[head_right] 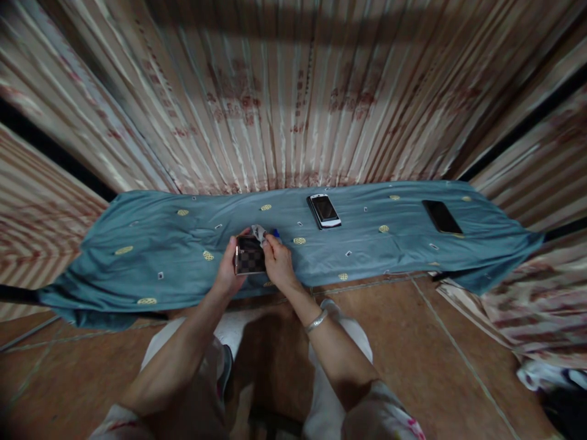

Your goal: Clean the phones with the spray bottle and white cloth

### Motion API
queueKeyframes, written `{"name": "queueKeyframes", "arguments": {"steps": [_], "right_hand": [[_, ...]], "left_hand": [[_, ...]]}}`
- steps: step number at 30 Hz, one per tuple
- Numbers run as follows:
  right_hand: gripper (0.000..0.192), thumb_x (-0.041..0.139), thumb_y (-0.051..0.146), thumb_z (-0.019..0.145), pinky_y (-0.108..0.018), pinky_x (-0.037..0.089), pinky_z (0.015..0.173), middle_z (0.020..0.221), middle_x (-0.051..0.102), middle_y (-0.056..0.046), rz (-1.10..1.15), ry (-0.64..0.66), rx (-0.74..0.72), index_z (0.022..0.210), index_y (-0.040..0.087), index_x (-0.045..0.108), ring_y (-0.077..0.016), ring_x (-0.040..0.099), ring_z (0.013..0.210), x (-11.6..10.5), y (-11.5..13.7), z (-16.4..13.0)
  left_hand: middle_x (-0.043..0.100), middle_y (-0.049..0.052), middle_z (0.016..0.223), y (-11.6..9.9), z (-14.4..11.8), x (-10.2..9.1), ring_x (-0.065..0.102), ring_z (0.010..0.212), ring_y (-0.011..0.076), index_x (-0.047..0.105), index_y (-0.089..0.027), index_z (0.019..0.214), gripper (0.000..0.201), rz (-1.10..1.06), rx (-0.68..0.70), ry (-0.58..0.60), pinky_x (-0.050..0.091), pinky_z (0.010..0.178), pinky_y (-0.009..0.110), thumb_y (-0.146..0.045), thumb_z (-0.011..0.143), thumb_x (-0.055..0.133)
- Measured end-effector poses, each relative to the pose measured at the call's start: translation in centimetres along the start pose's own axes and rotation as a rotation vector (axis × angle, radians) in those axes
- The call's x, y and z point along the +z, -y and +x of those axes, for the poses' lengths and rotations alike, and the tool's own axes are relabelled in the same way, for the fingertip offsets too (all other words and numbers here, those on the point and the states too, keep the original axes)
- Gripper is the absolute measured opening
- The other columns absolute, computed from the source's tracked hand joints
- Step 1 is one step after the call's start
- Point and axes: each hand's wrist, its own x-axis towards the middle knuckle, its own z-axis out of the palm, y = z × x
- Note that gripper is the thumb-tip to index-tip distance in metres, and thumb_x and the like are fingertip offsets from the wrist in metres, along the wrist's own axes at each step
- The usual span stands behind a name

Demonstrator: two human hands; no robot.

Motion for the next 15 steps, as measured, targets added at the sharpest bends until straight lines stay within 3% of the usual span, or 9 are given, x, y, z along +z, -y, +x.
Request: {"name": "queueKeyframes", "arguments": {"steps": [9,15], "right_hand": [[0.035,0.045,0.028,0.097,-0.035,0.054,0.086,0.101,0.077,-0.009,-0.102,0.014,0.006,0.119,0.023,0.071,-0.0253,0.071,0.095,0.0,-0.18,-0.3],[0.032,0.046,0.025,0.095,-0.036,0.053,0.087,0.101,0.076,-0.009,-0.132,0.048,0.037,0.114,0.021,0.072,-0.0263,0.071,0.096,-0.03,-0.19,-0.39]], "left_hand": [[0.077,0.009,0.086,-0.46,0.14,0.02,0.072,0.102,0.0269,0.071,-0.014,0.089,0.039,-0.074,-0.124,-0.09,0.055,0.092,0.039,-0.048,0.093,0.051],[0.076,0.009,0.08,-0.15,0.24,-0.08,0.074,0.094,0.0258,0.07,-0.013,0.086,0.038,-0.032,-0.133,-0.143,0.057,0.087,0.036,-0.047,0.093,0.053]]}}
